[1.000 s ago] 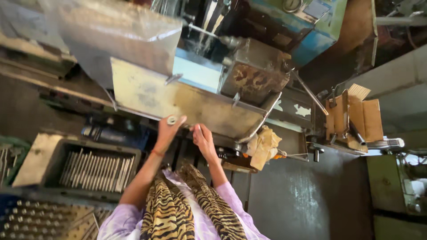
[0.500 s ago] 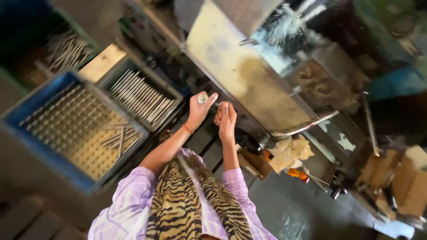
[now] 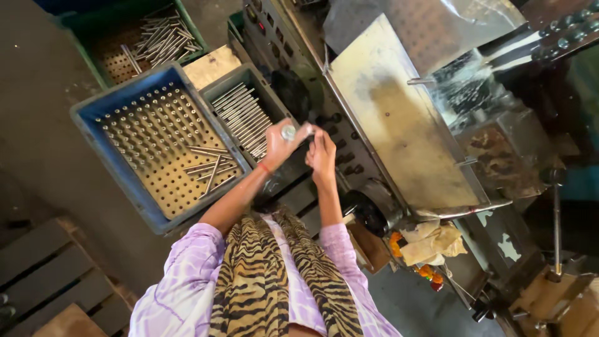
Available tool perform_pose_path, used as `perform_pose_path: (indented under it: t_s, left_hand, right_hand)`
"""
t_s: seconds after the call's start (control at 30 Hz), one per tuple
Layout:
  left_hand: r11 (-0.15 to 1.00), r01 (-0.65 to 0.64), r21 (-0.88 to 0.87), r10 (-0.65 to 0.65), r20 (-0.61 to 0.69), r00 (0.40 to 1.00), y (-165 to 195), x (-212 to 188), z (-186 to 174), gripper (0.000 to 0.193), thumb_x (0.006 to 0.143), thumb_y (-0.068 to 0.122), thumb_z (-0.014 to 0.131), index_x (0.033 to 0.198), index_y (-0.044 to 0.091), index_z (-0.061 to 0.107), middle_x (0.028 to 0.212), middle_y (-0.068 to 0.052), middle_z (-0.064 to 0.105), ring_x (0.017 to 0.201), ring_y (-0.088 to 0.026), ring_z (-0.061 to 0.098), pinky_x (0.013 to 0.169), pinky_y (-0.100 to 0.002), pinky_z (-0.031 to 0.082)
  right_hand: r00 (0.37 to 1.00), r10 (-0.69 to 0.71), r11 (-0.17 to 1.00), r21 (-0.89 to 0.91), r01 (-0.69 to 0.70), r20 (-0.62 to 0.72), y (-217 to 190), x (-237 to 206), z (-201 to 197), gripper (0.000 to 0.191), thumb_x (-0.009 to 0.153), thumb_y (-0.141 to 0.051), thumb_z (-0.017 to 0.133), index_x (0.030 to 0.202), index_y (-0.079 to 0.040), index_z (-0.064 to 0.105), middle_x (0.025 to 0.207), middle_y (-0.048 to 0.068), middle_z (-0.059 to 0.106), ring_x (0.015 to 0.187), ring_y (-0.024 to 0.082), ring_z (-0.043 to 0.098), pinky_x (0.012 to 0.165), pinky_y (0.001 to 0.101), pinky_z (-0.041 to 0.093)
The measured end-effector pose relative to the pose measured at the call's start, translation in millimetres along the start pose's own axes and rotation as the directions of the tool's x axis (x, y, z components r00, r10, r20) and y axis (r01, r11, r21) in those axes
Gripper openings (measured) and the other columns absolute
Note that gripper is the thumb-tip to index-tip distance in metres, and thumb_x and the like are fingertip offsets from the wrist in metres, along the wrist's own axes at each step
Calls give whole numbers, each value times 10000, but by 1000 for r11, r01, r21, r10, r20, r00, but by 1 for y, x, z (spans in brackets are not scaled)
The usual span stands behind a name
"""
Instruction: The person repeatedly picks up metal rods from a tray, inserts them into a grinding machine, and operates a lever to grind the rod ends. After each cycle, the person removes the rod and places it back into the tray. The process is repeated continuously throughout the clip.
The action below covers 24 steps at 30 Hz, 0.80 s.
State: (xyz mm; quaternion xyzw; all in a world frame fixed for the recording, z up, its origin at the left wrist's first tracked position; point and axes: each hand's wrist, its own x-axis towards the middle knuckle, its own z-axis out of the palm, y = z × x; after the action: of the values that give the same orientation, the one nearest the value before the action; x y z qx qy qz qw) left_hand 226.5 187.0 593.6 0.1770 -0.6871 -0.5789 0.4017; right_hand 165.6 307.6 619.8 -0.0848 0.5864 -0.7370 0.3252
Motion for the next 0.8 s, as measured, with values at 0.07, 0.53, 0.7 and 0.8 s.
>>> perform_pose_path:
  t_s: [0.07, 0.53, 0.7, 0.8]
  left_hand:
    - [989, 100, -105, -111, -106, 988, 1, 11, -6, 456, 912, 199, 829, 630, 96, 486, 591, 89, 432, 580, -13, 351, 468, -267, 293]
    - [805, 113, 583, -373, 347, 861, -36, 16, -61, 349, 982, 318, 681, 1052, -23, 651, 929, -233, 681, 862, -430, 665, 757, -529, 505]
    - [817, -130, 562, -115, 378, 919, -54, 19, -80, 398, 790, 117, 556, 1155, 4, 667, 1008, -248, 697, 964, -442, 670, 841, -528, 528]
    - [901, -89, 425, -68, 340, 938, -57, 13, -107, 307, 909, 113, 497, 1139, 30, 684, 1056, -237, 709, 976, -433, 676, 863, -513, 533]
  right_hand:
    - [997, -73, 995, 63, 74, -16, -1, 1, 29, 358, 1071, -352, 529, 1192, -46, 670, 582, -76, 338, 419, 34, 299, 393, 241, 259]
    - [719, -534, 788, 47, 614, -446, -25, 25, 89, 201, 991, -170, 742, 1105, -8, 710, 635, -33, 514, 457, 51, 426, 406, 248, 355]
    - [665, -530, 765, 42, 642, -526, -14, 7, 48, 214, 990, -165, 744, 1123, -14, 671, 683, -24, 542, 467, 43, 409, 398, 230, 314]
    - [653, -545, 813, -140, 566, -526, 17, -21, 28, 235, 995, -194, 740, 1131, -19, 661, 779, -20, 598, 517, 35, 389, 448, 232, 324]
